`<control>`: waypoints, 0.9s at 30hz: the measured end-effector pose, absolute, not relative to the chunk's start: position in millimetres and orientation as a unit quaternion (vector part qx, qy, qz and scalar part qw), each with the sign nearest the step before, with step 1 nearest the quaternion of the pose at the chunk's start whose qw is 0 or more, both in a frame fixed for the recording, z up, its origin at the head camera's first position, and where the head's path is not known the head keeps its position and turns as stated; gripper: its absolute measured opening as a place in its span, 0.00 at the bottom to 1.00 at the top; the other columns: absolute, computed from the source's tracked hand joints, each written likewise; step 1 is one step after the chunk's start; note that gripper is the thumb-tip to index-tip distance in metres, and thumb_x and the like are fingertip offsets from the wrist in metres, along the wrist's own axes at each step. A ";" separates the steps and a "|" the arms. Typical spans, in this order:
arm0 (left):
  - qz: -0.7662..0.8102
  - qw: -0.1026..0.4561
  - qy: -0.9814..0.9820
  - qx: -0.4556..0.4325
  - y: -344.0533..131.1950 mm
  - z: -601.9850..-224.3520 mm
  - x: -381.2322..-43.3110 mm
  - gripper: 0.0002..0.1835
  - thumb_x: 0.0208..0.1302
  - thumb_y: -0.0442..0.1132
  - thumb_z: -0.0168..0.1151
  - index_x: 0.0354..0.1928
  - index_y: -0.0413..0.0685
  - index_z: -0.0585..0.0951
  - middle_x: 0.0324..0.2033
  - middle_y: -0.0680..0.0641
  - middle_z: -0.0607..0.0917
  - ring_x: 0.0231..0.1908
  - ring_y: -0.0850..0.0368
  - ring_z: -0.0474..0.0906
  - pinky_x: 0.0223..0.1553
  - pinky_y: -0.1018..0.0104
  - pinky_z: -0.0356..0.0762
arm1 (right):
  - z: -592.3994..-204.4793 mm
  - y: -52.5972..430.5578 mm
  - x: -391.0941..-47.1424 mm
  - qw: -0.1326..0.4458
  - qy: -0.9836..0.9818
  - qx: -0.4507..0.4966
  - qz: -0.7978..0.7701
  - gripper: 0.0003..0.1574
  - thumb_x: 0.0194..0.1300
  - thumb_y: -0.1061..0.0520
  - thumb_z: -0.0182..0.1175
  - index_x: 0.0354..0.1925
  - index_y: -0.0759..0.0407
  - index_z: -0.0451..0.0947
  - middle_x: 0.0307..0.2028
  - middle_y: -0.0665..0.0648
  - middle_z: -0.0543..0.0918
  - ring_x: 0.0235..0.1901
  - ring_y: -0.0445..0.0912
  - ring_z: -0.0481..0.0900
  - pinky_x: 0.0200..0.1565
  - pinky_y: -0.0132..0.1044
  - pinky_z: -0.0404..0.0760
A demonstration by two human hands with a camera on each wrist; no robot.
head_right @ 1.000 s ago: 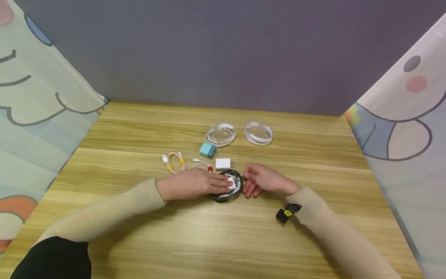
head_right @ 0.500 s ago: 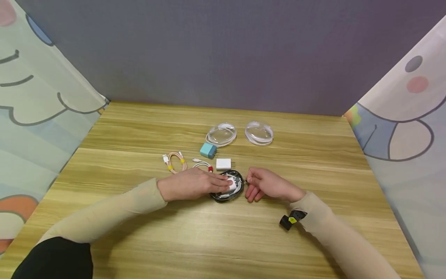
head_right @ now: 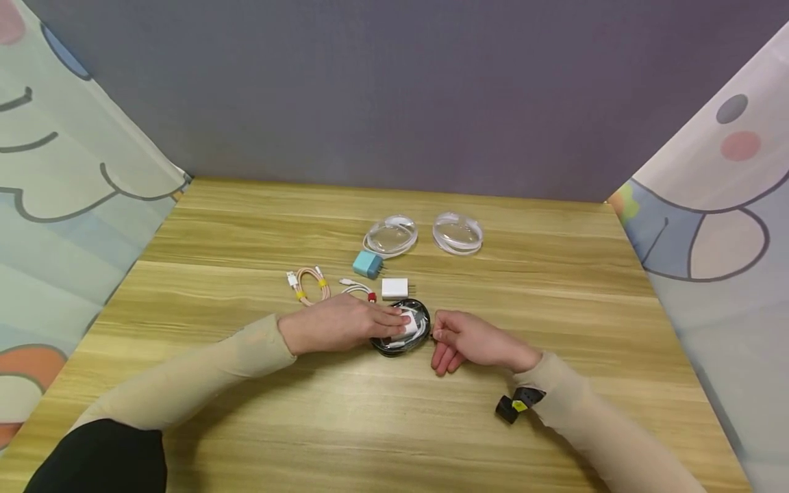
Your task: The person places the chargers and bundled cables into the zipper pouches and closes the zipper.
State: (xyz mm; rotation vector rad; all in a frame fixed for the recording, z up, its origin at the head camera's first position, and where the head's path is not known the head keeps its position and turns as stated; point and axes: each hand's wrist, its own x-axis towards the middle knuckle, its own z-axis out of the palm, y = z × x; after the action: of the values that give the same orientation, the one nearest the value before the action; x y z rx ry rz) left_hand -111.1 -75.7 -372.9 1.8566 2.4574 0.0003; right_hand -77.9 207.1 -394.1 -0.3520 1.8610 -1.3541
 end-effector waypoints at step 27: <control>0.040 0.028 0.775 0.630 -112.3 -368.6 -93.7 0.29 0.63 0.56 0.68 0.64 0.56 0.80 0.65 0.54 0.76 0.66 0.59 0.69 0.61 0.60 0.72 | -390.2 219.7 -92.1 0.307 0.748 -0.128 -0.575 0.18 0.80 0.58 0.45 0.45 0.75 0.70 0.36 0.66 0.84 0.32 0.51 0.84 0.36 0.43 0.85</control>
State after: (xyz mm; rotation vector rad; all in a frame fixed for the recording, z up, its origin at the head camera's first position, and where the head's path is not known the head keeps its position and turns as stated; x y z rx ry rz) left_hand -93.7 -112.3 -368.6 1.9438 2.3943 0.1242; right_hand -92.1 219.7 -390.2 -0.3392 1.9780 -1.5197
